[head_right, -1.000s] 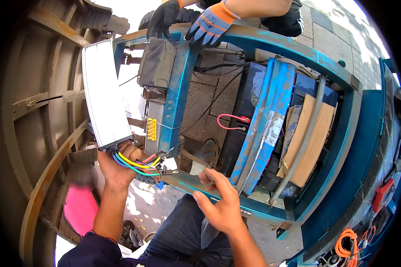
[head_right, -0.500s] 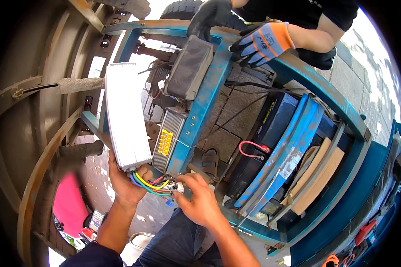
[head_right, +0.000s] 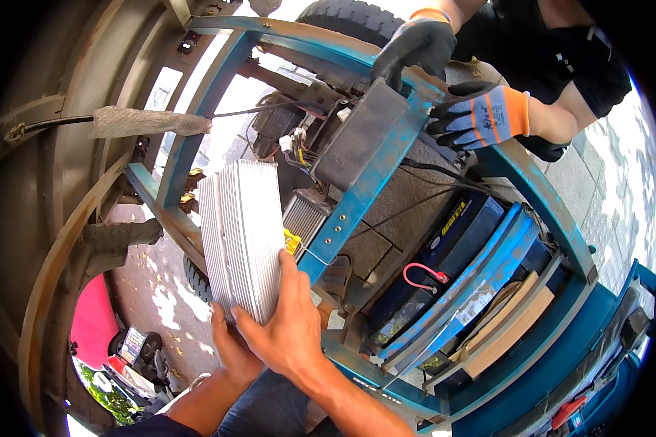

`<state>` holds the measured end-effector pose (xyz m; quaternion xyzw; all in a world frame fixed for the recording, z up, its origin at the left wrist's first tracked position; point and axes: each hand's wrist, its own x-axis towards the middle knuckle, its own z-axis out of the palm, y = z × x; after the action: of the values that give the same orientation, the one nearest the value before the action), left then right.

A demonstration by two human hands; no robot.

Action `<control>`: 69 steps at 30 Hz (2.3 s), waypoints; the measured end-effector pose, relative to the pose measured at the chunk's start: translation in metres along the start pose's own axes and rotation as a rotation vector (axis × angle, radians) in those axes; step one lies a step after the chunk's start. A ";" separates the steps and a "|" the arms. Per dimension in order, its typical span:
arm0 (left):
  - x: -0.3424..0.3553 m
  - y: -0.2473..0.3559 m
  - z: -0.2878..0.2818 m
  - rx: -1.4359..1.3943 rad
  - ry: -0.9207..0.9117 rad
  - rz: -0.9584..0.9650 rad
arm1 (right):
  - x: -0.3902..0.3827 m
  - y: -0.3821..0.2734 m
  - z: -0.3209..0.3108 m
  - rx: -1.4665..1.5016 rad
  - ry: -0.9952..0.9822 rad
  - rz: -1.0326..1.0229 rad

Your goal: The person connects wires to a yellow terminal block and a silver heatsink component inside the frame of a blue three-wheeled vehicle. They then pick up an orange cylindrical component with wires and connect it to the terminal block, securing the connections.

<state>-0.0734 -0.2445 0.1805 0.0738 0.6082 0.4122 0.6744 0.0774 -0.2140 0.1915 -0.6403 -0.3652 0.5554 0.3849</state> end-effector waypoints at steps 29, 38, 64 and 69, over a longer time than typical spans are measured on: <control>0.225 0.203 0.218 0.376 -0.694 0.253 | 0.127 -0.051 -0.030 0.705 -0.113 -0.131; 0.287 0.184 0.258 0.384 -0.845 0.146 | 0.159 -0.035 -0.001 0.653 0.061 -0.121; 0.304 0.225 0.270 0.608 -0.880 0.163 | 0.209 -0.027 0.025 1.069 0.087 -0.181; 0.295 0.222 0.269 0.636 -0.991 0.089 | 0.217 -0.032 0.026 0.923 0.206 -0.243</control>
<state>0.0370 0.1984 0.1574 0.4814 0.3108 0.1539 0.8050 0.0751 -0.0036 0.1245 -0.4072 -0.1127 0.5442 0.7248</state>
